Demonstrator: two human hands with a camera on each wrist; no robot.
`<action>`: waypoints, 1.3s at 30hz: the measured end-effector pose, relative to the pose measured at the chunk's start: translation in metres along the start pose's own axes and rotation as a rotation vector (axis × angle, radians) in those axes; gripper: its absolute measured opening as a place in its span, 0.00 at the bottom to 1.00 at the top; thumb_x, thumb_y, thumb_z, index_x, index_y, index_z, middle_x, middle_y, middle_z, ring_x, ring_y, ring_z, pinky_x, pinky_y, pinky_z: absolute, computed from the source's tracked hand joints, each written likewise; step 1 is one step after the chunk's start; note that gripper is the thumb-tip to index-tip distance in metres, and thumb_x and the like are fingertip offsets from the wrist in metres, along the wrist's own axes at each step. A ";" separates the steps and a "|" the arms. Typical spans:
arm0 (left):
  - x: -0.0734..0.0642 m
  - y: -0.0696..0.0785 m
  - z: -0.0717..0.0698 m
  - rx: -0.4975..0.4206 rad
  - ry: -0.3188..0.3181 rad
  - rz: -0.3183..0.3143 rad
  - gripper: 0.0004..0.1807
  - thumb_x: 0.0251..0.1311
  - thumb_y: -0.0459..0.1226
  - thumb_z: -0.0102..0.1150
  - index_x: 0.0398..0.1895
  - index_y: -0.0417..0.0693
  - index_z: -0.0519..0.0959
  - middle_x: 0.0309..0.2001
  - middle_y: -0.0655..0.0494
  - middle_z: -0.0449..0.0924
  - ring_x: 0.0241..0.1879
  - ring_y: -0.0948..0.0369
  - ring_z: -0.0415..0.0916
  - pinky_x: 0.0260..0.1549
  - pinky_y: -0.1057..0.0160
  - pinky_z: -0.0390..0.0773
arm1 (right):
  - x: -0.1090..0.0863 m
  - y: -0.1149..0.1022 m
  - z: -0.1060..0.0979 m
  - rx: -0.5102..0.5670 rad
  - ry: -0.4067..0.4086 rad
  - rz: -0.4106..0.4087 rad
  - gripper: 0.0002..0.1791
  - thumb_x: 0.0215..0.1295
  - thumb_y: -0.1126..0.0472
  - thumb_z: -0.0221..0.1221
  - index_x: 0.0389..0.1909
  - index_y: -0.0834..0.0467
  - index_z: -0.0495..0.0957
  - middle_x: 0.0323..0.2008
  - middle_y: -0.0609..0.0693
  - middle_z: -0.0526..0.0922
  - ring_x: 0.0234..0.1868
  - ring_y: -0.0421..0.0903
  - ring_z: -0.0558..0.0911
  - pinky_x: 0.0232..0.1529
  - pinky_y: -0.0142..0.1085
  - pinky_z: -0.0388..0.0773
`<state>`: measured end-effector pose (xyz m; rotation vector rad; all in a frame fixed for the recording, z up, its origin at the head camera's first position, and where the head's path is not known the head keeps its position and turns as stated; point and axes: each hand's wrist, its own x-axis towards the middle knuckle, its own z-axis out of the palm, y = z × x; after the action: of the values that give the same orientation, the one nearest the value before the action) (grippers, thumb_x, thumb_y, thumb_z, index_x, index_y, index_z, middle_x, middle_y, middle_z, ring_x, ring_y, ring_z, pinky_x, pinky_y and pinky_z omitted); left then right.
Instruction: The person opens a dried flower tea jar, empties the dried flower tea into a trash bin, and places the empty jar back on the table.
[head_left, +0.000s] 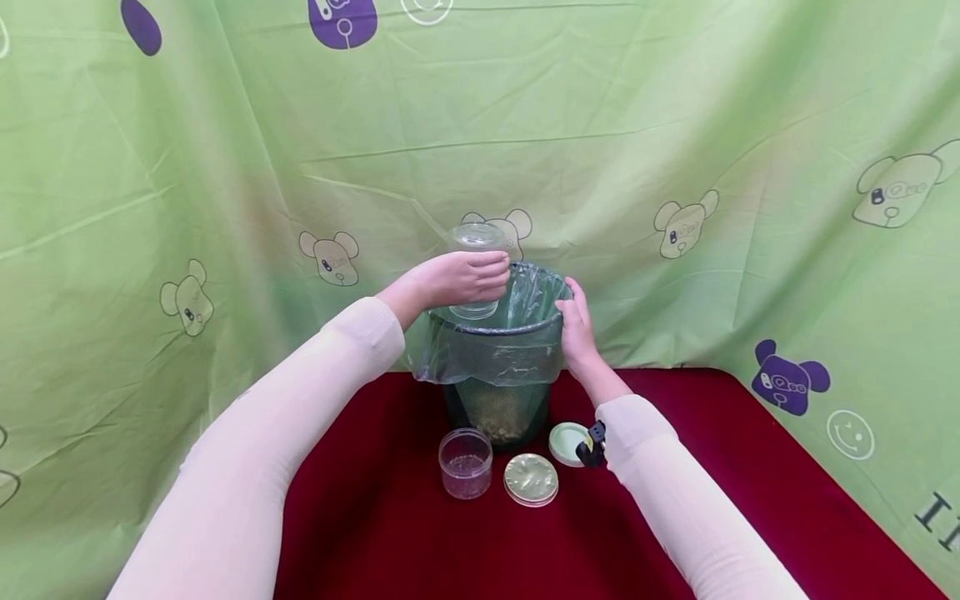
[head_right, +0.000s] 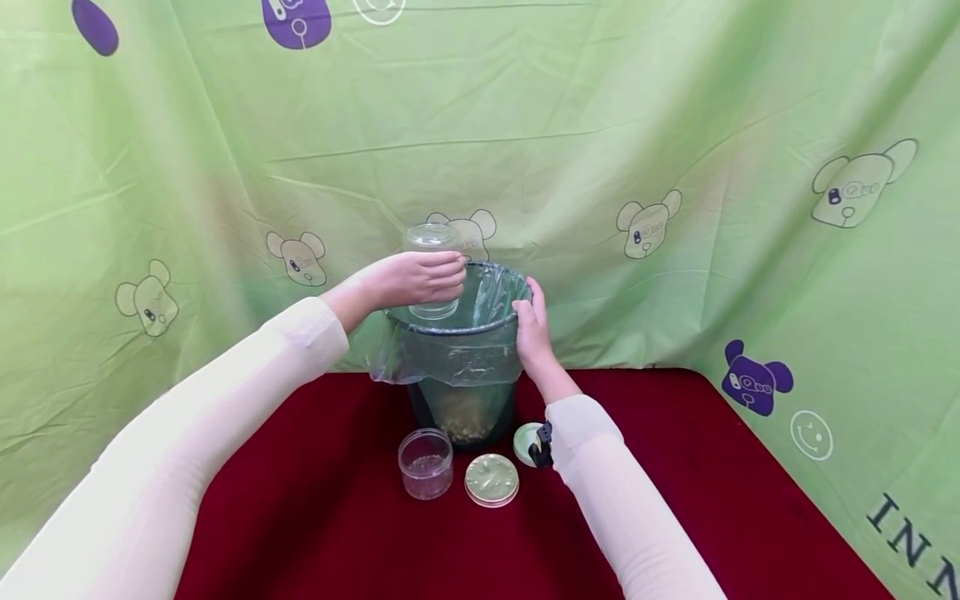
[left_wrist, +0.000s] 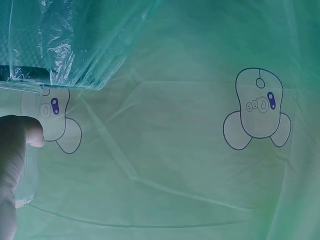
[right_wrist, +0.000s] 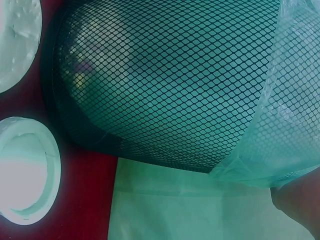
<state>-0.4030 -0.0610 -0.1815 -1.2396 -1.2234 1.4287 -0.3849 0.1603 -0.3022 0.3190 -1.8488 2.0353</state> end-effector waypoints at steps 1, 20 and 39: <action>0.000 0.000 0.000 0.000 0.002 -0.002 0.18 0.69 0.38 0.44 0.61 0.54 0.72 0.59 0.53 0.73 0.63 0.54 0.65 0.69 0.57 0.51 | 0.000 0.000 0.000 0.001 0.000 -0.001 0.35 0.66 0.61 0.39 0.75 0.60 0.47 0.72 0.59 0.55 0.68 0.54 0.57 0.68 0.43 0.51; -0.013 0.000 0.000 -0.044 -0.004 -0.118 0.21 0.65 0.33 0.51 0.61 0.52 0.70 0.59 0.50 0.71 0.62 0.52 0.65 0.68 0.56 0.53 | 0.001 0.002 -0.001 -0.003 -0.010 0.002 0.35 0.67 0.61 0.38 0.76 0.58 0.46 0.73 0.58 0.52 0.69 0.53 0.56 0.68 0.43 0.50; -0.033 -0.005 -0.002 -0.295 -0.032 -0.429 0.28 0.59 0.27 0.55 0.64 0.50 0.69 0.59 0.46 0.70 0.60 0.50 0.64 0.68 0.54 0.54 | -0.009 -0.019 0.002 -0.007 -0.025 0.033 0.35 0.66 0.64 0.38 0.75 0.62 0.46 0.74 0.60 0.50 0.71 0.54 0.53 0.69 0.44 0.49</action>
<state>-0.3963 -0.0921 -0.1714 -1.0587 -1.6502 0.9822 -0.3690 0.1586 -0.2884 0.3146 -1.8873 2.0557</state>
